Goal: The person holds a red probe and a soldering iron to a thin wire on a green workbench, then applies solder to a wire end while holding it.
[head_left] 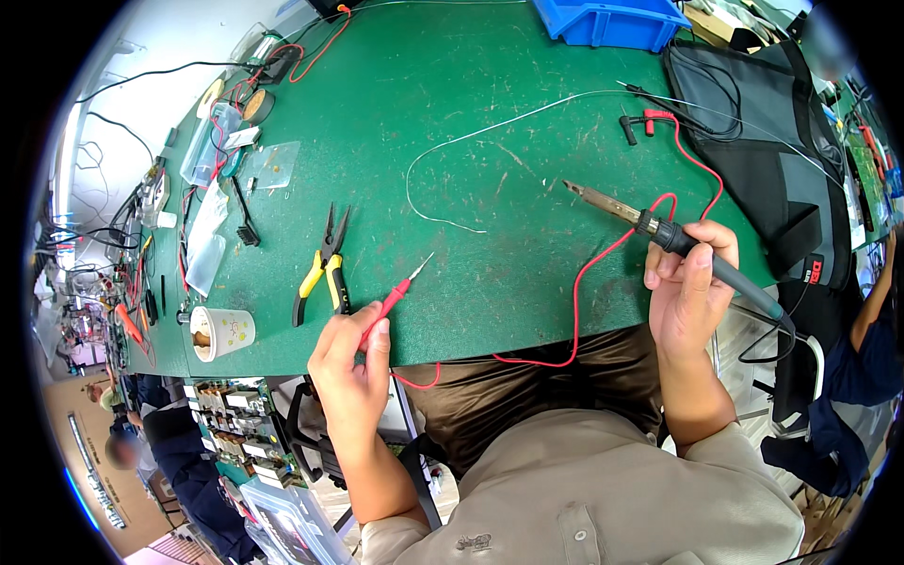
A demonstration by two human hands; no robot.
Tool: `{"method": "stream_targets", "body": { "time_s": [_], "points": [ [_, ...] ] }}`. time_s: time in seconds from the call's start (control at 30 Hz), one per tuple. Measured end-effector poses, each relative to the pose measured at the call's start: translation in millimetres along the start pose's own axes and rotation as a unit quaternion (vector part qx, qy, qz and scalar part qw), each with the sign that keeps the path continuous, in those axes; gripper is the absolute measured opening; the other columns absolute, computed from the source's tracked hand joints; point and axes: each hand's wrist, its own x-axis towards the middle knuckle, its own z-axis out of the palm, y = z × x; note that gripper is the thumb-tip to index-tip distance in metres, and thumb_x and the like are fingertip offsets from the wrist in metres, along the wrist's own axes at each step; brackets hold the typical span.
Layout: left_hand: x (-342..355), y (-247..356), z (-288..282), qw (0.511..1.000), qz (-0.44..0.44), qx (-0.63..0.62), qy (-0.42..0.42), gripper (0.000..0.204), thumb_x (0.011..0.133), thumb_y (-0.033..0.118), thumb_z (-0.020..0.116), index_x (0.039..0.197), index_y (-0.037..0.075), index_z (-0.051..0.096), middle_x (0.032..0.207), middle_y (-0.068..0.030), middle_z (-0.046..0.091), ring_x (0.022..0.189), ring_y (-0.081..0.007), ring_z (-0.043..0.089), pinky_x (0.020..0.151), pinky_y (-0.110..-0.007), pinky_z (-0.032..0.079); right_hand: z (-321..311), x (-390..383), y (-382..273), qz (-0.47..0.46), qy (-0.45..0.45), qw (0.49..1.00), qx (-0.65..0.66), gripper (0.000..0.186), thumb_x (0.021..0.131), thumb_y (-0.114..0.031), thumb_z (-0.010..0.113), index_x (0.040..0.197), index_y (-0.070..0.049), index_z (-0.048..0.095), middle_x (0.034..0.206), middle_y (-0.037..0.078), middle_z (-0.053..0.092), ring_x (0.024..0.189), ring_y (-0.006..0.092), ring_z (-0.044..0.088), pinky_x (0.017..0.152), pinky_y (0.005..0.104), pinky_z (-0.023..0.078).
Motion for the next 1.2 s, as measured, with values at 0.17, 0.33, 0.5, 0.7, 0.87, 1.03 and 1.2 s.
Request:
{"method": "stream_targets", "body": {
  "time_s": [0.17,0.33,0.5,0.7,0.87,1.03,1.2],
  "points": [
    [0,0,-1,1.000,-0.007,-0.008,-0.002,0.014,0.082,-0.001,0.067,0.096,-0.003,0.066,0.073,-0.0131,0.060,0.062,-0.0231,0.055,0.058,-0.032,0.045,0,0,0,0.005,0.002,1.000,0.004,0.023,0.099,-0.021,0.053,0.108,0.000,0.047,0.070,0.005,0.051,0.060,0.0112,0.048,0.053,0.0269,0.043],
    [3,-1,-3,1.000,0.012,-0.012,-0.011,0.014,0.081,-0.001,0.067,0.095,-0.003,0.067,0.072,-0.0125,0.059,0.061,-0.0219,0.055,0.058,-0.031,0.044,1,0,-1,0.006,0.002,1.000,0.004,0.022,0.099,-0.020,0.052,0.108,0.000,0.047,0.070,0.005,0.052,0.060,0.0111,0.048,0.054,0.0270,0.043],
    [4,1,-2,1.000,-0.007,-0.005,-0.001,0.013,0.082,-0.001,0.067,0.095,-0.003,0.067,0.071,-0.0123,0.059,0.060,-0.0211,0.055,0.057,-0.031,0.044,1,0,-1,0.007,0.002,1.000,0.003,0.022,0.099,-0.020,0.052,0.107,0.000,0.047,0.071,0.006,0.052,0.060,0.0110,0.048,0.054,0.0270,0.043],
    [4,3,-3,1.000,-0.004,0.000,-0.005,0.013,0.082,0.000,0.066,0.095,-0.003,0.067,0.070,-0.0121,0.058,0.059,-0.0214,0.054,0.056,-0.031,0.044,2,1,-2,0.008,-0.001,1.000,0.002,0.021,0.099,-0.020,0.052,0.107,0.000,0.047,0.071,0.006,0.052,0.060,0.0109,0.048,0.054,0.0269,0.043],
    [11,10,-10,1.000,0.013,0.018,-0.023,0.013,0.083,0.000,0.066,0.095,-0.002,0.067,0.070,-0.0125,0.058,0.057,-0.0222,0.053,0.054,-0.032,0.042,1,1,-1,0.007,0.002,1.000,0.005,0.021,0.098,-0.019,0.052,0.106,0.000,0.048,0.071,0.006,0.052,0.060,0.0108,0.048,0.054,0.0269,0.043],
    [12,15,-12,0.999,0.006,0.037,-0.030,0.012,0.084,0.001,0.066,0.095,-0.002,0.067,0.069,-0.0127,0.057,0.055,-0.0220,0.052,0.052,-0.033,0.041,1,0,-1,0.010,0.003,1.000,0.008,0.020,0.098,-0.018,0.053,0.106,0.000,0.048,0.072,0.005,0.052,0.061,0.0105,0.048,0.054,0.0266,0.044],
    [13,12,-15,0.999,-0.004,0.034,-0.033,0.011,0.084,0.003,0.065,0.094,-0.002,0.067,0.070,-0.0133,0.057,0.055,-0.0226,0.052,0.052,-0.032,0.041,1,-1,0,0.009,0.000,1.000,0.012,0.020,0.098,-0.017,0.053,0.106,0.001,0.048,0.073,0.005,0.052,0.061,0.0106,0.049,0.054,0.0266,0.044]
  ]
}}
